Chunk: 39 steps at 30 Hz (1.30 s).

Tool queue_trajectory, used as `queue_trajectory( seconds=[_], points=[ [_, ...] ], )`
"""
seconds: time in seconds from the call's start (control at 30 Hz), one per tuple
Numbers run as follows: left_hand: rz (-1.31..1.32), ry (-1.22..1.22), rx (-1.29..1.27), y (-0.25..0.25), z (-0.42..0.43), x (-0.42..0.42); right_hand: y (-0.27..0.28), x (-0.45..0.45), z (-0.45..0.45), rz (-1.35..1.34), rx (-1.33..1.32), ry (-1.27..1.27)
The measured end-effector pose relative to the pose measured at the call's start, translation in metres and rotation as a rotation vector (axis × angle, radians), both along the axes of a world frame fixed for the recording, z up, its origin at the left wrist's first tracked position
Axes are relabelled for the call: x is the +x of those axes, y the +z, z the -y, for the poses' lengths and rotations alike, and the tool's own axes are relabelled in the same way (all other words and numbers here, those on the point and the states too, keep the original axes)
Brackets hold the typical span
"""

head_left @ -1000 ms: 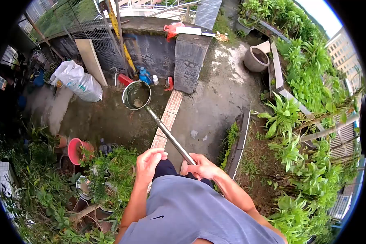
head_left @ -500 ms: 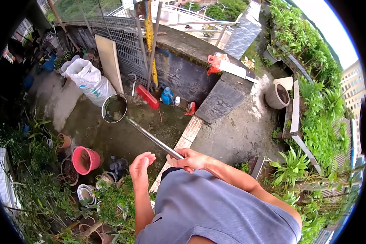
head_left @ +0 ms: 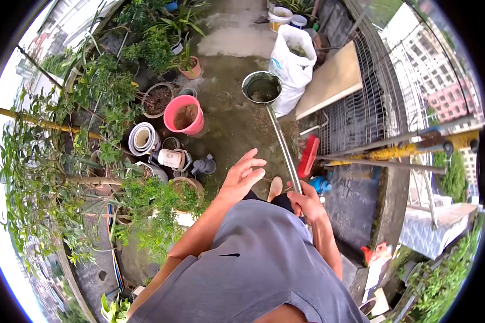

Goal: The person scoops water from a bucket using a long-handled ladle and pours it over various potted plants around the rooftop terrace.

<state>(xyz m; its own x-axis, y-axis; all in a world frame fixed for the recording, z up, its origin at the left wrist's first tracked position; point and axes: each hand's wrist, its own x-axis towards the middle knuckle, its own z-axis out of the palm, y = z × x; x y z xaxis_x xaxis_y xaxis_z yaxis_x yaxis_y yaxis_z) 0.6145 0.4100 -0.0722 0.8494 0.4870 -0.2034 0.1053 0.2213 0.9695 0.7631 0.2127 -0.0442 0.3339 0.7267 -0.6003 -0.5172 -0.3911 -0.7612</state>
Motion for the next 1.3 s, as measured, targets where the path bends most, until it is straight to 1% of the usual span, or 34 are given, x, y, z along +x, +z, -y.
queue_trajectory(
  seconds=[0.07,0.13,0.2,0.3,0.33,0.37,0.47,0.53,0.6,0.63,0.67,0.7,0.77,0.8,0.83,0.93,1.07,1.1,1.17,1.3],
  points=[
    [-0.013,0.080,-0.053,0.002,-0.018,0.028,0.001,0.042,-0.033,0.007,-0.093,-0.005],
    [0.011,0.152,-0.025,0.005,-0.049,0.056,-0.010,0.084,-0.076,0.008,-0.071,0.059],
    [0.051,0.240,-0.086,0.004,-0.079,0.078,-0.018,0.121,-0.117,-0.007,-0.059,0.116],
    [0.047,0.320,-0.054,-0.015,-0.139,0.106,-0.032,0.166,-0.194,-0.033,-0.046,0.162],
    [0.036,0.327,-0.036,-0.020,-0.164,0.113,-0.037,0.176,-0.221,-0.062,-0.051,0.150],
    [-0.030,0.309,0.084,-0.025,-0.193,0.121,-0.042,0.190,-0.250,-0.073,-0.060,0.179],
    [0.015,0.365,0.016,-0.048,-0.277,0.148,-0.059,0.226,-0.335,-0.082,-0.054,0.218],
    [-0.007,0.344,-0.005,-0.035,-0.349,0.166,-0.061,0.247,-0.400,-0.158,-0.014,0.180],
    [0.005,0.312,-0.067,-0.017,-0.414,0.188,-0.055,0.271,-0.457,-0.118,-0.069,0.210],
    [-0.130,0.290,-0.027,0.002,-0.448,0.199,-0.052,0.283,-0.487,-0.130,-0.077,0.201],
    [-0.106,0.270,0.026,-0.006,-0.480,0.211,-0.049,0.298,-0.519,-0.160,-0.081,0.157],
    [-0.099,0.269,0.049,-0.003,-0.509,0.227,-0.045,0.312,-0.547,-0.152,-0.084,0.148],
    [-0.074,0.272,0.078,0.004,-0.572,0.262,-0.044,0.344,-0.602,-0.115,-0.088,0.174],
    [-0.062,0.272,0.073,0.005,-0.600,0.280,-0.045,0.360,-0.629,-0.125,-0.074,0.145],
    [-0.100,0.236,0.072,0.004,-0.632,0.299,-0.045,0.379,-0.657,-0.108,-0.090,0.150],
    [-0.057,0.239,-0.021,-0.016,-0.710,0.364,-0.067,0.439,-0.732,-0.088,-0.110,0.117],
    [-0.066,0.203,0.001,-0.032,-0.822,0.469,-0.078,0.532,-0.833,0.009,-0.044,0.155],
    [-0.065,0.234,-0.020,-0.037,-0.848,0.498,-0.079,0.563,-0.861,0.014,-0.040,0.150],
    [-0.102,0.257,-0.072,-0.028,-0.893,0.548,-0.071,0.607,-0.909,-0.020,-0.064,0.105],
    [-0.078,0.218,-0.012,-0.007,-0.999,0.643,-0.064,0.698,-1.011,-0.021,-0.047,0.102]
  ],
)
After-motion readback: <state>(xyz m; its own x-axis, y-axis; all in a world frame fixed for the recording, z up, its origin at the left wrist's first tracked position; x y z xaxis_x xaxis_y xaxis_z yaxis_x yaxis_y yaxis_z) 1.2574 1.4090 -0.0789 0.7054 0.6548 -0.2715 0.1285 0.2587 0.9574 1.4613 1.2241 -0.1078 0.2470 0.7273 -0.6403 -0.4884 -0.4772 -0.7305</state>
